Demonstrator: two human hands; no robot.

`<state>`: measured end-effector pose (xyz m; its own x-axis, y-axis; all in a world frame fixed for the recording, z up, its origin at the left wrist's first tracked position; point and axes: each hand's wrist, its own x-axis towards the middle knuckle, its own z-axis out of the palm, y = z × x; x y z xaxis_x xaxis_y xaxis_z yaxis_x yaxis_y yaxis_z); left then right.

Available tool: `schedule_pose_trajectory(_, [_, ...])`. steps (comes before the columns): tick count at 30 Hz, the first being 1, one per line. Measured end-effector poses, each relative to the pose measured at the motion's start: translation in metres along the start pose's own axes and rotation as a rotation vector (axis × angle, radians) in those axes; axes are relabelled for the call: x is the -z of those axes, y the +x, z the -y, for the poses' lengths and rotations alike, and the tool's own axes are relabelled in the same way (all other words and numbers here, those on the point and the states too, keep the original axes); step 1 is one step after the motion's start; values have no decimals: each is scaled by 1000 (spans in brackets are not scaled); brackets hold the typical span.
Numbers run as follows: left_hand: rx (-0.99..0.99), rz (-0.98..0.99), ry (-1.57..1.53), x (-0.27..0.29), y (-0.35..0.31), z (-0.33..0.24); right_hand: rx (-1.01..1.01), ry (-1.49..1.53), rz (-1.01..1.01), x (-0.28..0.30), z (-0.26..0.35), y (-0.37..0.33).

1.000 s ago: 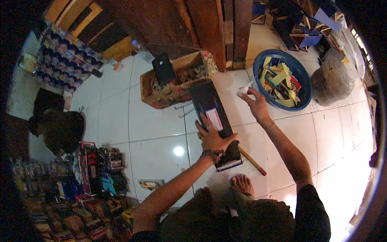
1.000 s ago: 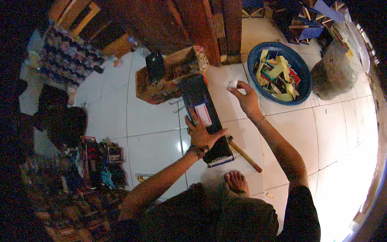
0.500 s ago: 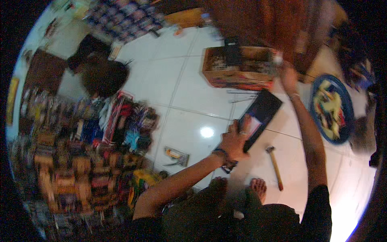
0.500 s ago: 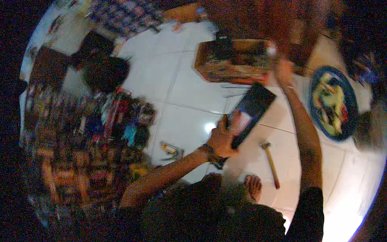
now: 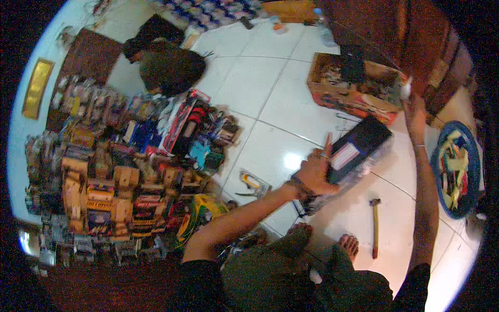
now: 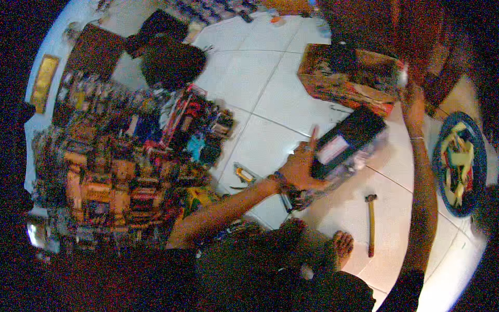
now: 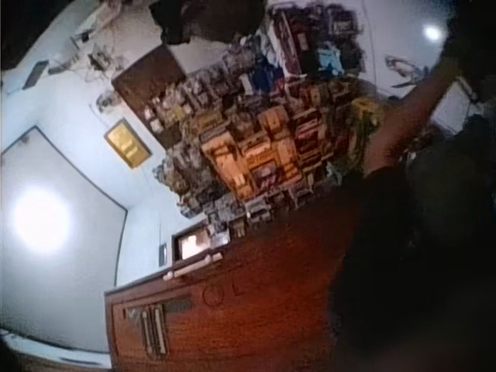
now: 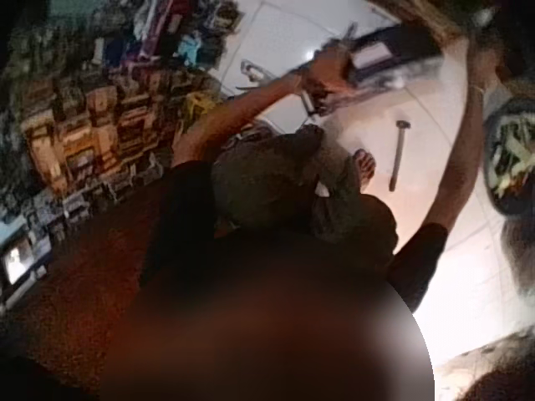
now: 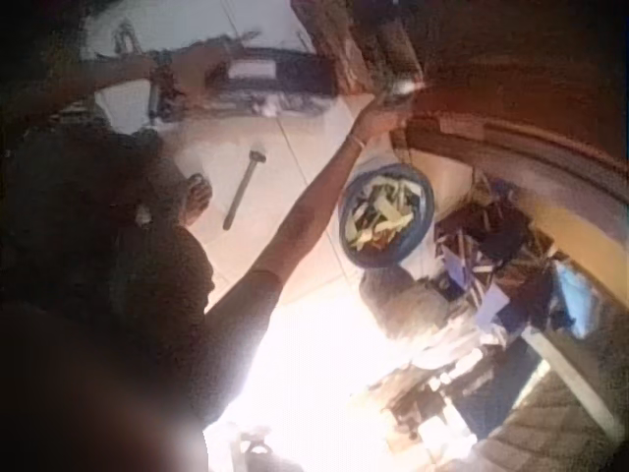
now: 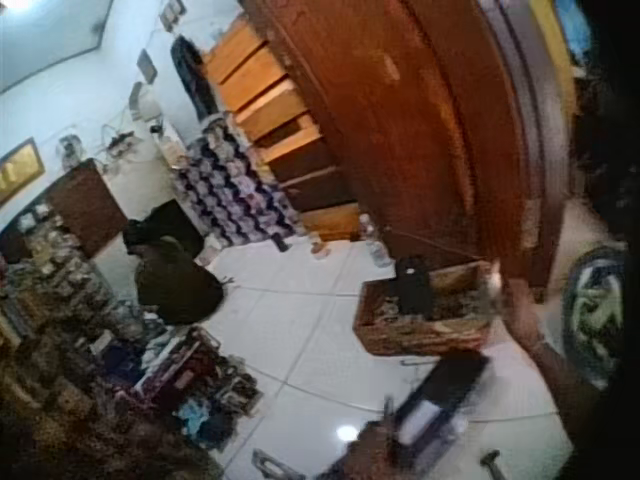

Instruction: The person assembles a toy truck by attaching wheels to the chassis using a hammer and a small metal tool. They apply glue to the wheel hubs and secure the wheels in place, then inspect the assembled toy.

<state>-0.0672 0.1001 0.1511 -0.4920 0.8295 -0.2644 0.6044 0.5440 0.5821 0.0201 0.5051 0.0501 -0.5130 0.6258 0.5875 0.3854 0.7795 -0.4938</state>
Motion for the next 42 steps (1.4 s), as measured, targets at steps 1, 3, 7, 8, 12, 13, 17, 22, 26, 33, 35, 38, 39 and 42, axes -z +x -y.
schedule_pose_trajectory(1, [-57, -38, -53, 12, -1, 10, 20, 34, -79, 3, 2, -3])
schedule_pose_trajectory(3, [-33, 5, -213, 35, -6, 29, 32, 41, -147, 12, 4, -12])
schedule_pose_trajectory(7, [243, 120, -503, 87, -43, 60, -328, 252, -77, 29, 23, -46])
schedule_pose_trajectory(8, [227, 76, -401, 98, -49, 68, -351, 290, -71, 31, 34, -61])
schedule_pose_trajectory(12, [225, 52, -670, 125, -80, 98, -367, 713, 577, 25, 110, -123])
schedule_pose_trajectory(13, [214, 50, -782, 130, -84, 105, -307, 890, 816, 21, 136, -136])
schedule_pose_trajectory(17, [133, 142, -918, 144, -93, 119, -547, 1303, 1085, 2, 199, -104])
schedule_pose_trajectory(22, [13, 199, -857, 152, -87, 134, -670, 1490, 1238, 5, 246, -42])
schedule_pose_trajectory(26, [46, 216, -792, 155, -82, 141, -802, 1374, 1180, 12, 269, -34])
schedule_pose_trajectory(33, [120, 357, -686, 218, -54, 150, -1006, 1347, 1051, -19, 315, -24])
schedule_pose_trajectory(35, [198, 177, 54, 263, -47, 152, -868, 1382, 1054, -56, 344, -13])
schedule_pose_trajectory(38, [81, -388, 92, 306, -61, 155, -848, 1445, 1036, -114, 393, -1])
schedule_pose_trajectory(39, [-33, -584, -124, 302, -63, 150, -833, 1464, 1053, -130, 405, 0])
schedule_pose_trajectory(42, [-233, -336, -125, 255, -73, 135, -815, 1441, 1145, -179, 444, 0])
